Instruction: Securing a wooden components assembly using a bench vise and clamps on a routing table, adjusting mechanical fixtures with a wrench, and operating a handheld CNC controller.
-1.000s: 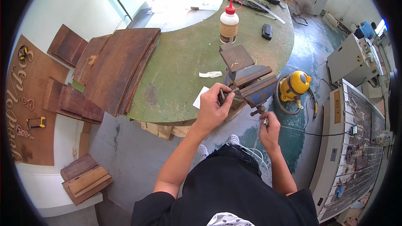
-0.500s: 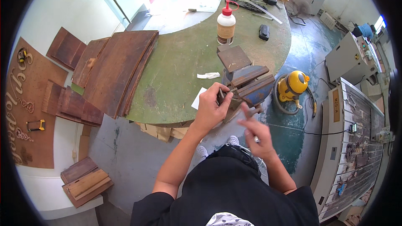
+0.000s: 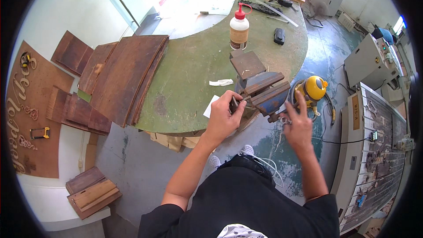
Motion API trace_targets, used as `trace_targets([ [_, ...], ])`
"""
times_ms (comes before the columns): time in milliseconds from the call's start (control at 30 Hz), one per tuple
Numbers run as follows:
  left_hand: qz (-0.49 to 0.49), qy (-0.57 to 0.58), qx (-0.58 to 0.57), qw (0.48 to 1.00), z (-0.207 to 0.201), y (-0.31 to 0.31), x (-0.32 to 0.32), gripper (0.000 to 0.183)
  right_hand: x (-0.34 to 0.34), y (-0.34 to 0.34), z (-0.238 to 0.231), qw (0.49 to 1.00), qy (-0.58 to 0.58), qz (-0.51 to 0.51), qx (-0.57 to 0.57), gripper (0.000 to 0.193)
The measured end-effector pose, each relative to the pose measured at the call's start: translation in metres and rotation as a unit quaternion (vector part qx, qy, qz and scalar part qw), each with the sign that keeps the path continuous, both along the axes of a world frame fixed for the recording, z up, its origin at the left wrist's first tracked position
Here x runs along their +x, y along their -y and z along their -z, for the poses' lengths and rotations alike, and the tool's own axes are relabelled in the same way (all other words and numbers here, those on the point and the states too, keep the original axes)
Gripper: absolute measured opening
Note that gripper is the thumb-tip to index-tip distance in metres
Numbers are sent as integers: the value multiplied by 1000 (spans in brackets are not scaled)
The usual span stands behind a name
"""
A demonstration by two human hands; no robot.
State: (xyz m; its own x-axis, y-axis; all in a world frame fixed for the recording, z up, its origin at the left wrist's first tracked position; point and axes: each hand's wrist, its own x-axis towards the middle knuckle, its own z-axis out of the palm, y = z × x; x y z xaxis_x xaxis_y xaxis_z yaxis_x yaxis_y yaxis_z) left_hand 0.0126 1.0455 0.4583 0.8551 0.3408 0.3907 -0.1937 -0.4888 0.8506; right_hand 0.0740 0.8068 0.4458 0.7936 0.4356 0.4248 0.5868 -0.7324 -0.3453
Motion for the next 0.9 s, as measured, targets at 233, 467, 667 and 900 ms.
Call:
trace_targets([
  [233, -1, -11, -5, 1000, 1, -2, -1, 15, 61, 39, -27, 984, 22, -110, -142, 28],
  [467, -2, -36, -22, 999, 0, -1, -3, 15, 95, 33, 71, 970, 100, -178, 133, 8],
  [667, 0, -36, -31, 999, 10, -6, -5, 20, 89, 7, 133, 933, 88, -79, 339, 22],
  [900, 6, -70, -38, 997, 3, -7, -5, 24, 63, -11, 178, 907, -5, -40, 419, 42],
])
